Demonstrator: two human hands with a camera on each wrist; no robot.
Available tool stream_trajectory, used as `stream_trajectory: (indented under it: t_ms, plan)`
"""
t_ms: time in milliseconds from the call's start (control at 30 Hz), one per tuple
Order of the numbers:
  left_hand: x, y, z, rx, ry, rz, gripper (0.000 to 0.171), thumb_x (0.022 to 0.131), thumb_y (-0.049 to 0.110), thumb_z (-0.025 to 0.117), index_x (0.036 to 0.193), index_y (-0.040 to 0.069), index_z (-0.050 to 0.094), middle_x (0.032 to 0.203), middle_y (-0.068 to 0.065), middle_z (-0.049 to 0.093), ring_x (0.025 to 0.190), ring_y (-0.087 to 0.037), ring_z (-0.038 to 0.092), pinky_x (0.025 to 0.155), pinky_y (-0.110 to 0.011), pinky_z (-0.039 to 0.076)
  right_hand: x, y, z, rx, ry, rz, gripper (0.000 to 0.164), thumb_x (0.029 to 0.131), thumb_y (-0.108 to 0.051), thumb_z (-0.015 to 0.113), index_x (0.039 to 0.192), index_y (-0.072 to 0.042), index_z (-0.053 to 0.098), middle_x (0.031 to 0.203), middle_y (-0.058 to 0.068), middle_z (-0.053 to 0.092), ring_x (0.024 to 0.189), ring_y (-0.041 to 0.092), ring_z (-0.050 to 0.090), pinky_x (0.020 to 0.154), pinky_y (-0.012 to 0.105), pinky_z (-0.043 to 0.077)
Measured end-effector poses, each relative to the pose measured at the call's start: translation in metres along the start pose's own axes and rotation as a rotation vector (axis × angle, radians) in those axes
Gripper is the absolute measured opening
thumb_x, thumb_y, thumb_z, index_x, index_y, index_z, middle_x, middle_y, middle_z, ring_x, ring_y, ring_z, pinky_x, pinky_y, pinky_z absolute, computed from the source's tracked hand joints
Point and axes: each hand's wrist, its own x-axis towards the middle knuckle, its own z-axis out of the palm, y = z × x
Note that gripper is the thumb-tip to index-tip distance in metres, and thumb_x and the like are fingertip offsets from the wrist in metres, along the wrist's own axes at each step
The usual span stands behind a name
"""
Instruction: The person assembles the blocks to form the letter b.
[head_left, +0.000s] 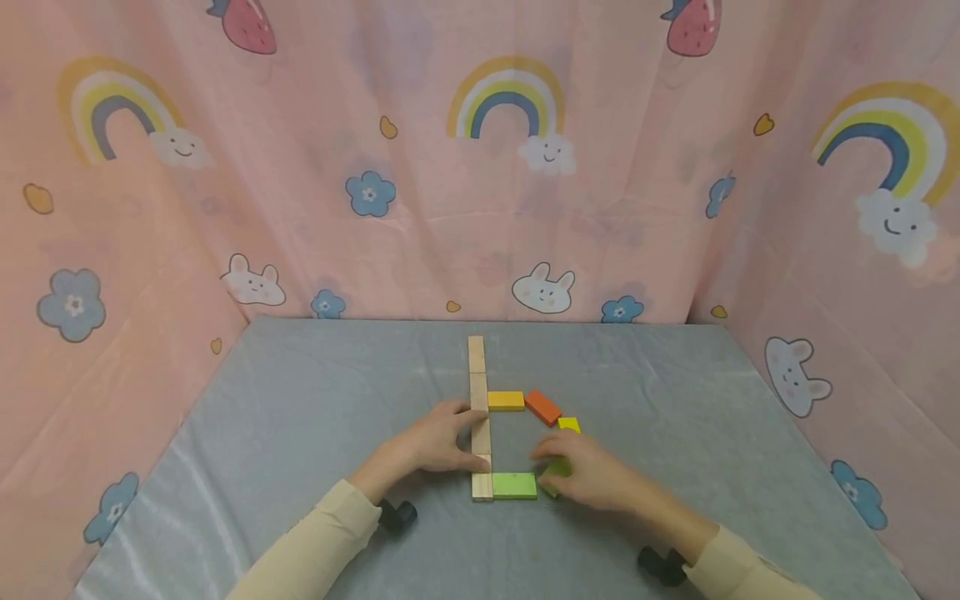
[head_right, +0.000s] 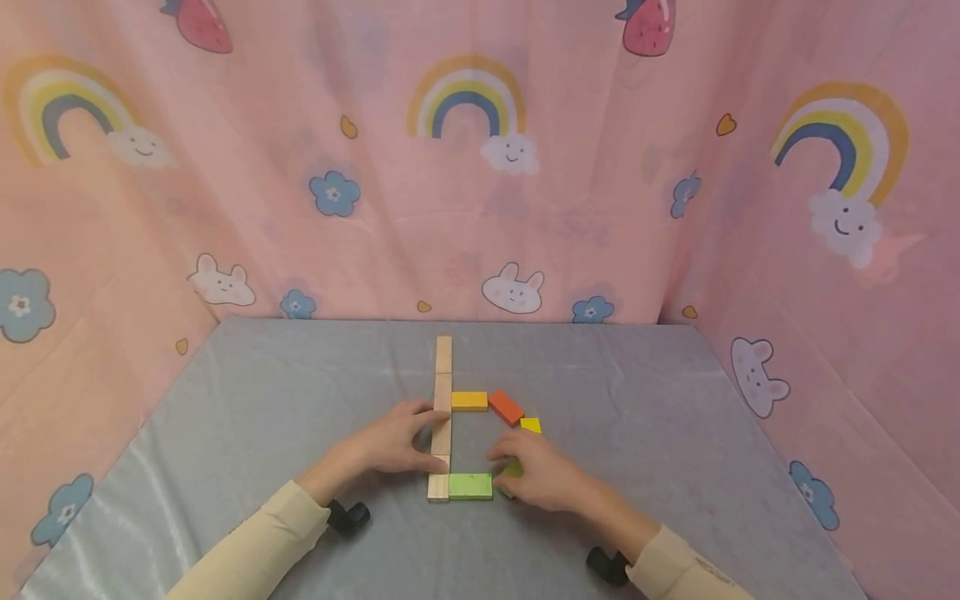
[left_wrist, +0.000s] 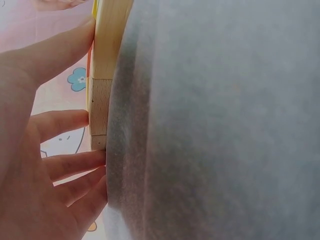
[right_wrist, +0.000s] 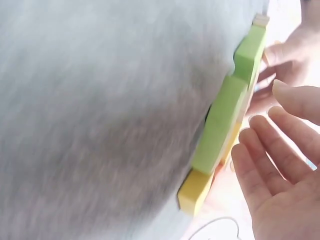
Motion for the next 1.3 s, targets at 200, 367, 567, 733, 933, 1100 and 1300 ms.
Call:
stream_trajectory:
  t_ms: [200,367,567,733,933,1100,1300]
  plan:
    - [0.0,0.0,0.0,0.004,-0.001,-0.002,0.084,0.083,0.061,0.076,0.151,0.019,0.05,0.15,-0.011,0.045,0.137,-0.03,0.043,0.105,-0.049,0.043,-0.01,0.008,-0.01,-0.102,0.055,0.031,0.026,0.088,-0.016,0.079,0.113,-0.008,0.074,0.107,-0.003,0.069,0.102,0.02,0.061,0.091,0.047,0.051]
    - [0.0,0.001,0.001,0.005,0.0,-0.007,0.084,0.083,0.061,0.076,0.151,0.019,0.05,0.15,-0.011,0.046,0.135,-0.03,0.043,0.104,-0.049,0.043,-0.015,0.008,-0.014,-0.135,0.033,0.119,0.032,0.084,-0.021,0.084,0.112,-0.008,0.075,0.098,-0.006,0.063,0.09,0.013,0.055,0.083,0.04,0.05]
    - [0.001,-0.001,0.002,0.001,0.002,-0.007,0.084,0.083,0.061,0.076,0.151,0.019,0.05,0.15,-0.011,0.045,0.136,-0.031,0.043,0.105,-0.049,0.043,-0.014,0.007,-0.011,-0.143,0.009,0.184,0.036,0.078,-0.028,0.09,0.108,-0.013,0.075,0.096,-0.008,0.059,0.085,0.011,0.053,0.076,0.033,0.048]
    - [0.001,-0.001,0.002,0.002,0.0,-0.005,0.084,0.083,0.062,0.076,0.151,0.019,0.05,0.15,-0.011,0.046,0.136,-0.03,0.043,0.104,-0.049,0.043,-0.014,0.006,-0.007,-0.182,0.031,0.153,0.035,0.077,-0.028,0.09,0.105,-0.013,0.075,0.094,-0.008,0.056,0.081,0.01,0.05,0.071,0.029,0.046]
    - [0.0,-0.001,0.001,0.006,-0.001,-0.004,0.084,0.083,0.062,0.076,0.151,0.019,0.05,0.15,-0.011,0.046,0.136,-0.03,0.044,0.104,-0.049,0.043,-0.012,0.003,-0.005,-0.205,0.039,0.161,0.033,0.078,-0.029,0.09,0.103,-0.013,0.075,0.092,-0.008,0.055,0.08,0.01,0.05,0.07,0.03,0.045]
    - [0.0,0.0,0.0,0.004,-0.003,-0.006,0.084,0.083,0.061,0.076,0.151,0.019,0.05,0.15,-0.011,0.046,0.136,-0.03,0.043,0.104,-0.049,0.043,-0.011,0.004,-0.005,-0.185,0.039,0.155,0.033,0.079,-0.029,0.089,0.104,-0.013,0.075,0.092,-0.009,0.056,0.081,0.01,0.051,0.071,0.03,0.046]
    - [0.0,0.001,0.0,0.006,-0.005,-0.006,0.084,0.083,0.061,0.076,0.151,0.019,0.05,0.15,-0.011,0.046,0.136,-0.03,0.043,0.105,-0.049,0.043,-0.011,0.009,-0.011,-0.166,0.057,0.125,0.03,0.081,-0.025,0.088,0.104,-0.011,0.075,0.092,-0.007,0.059,0.082,0.011,0.054,0.074,0.033,0.049]
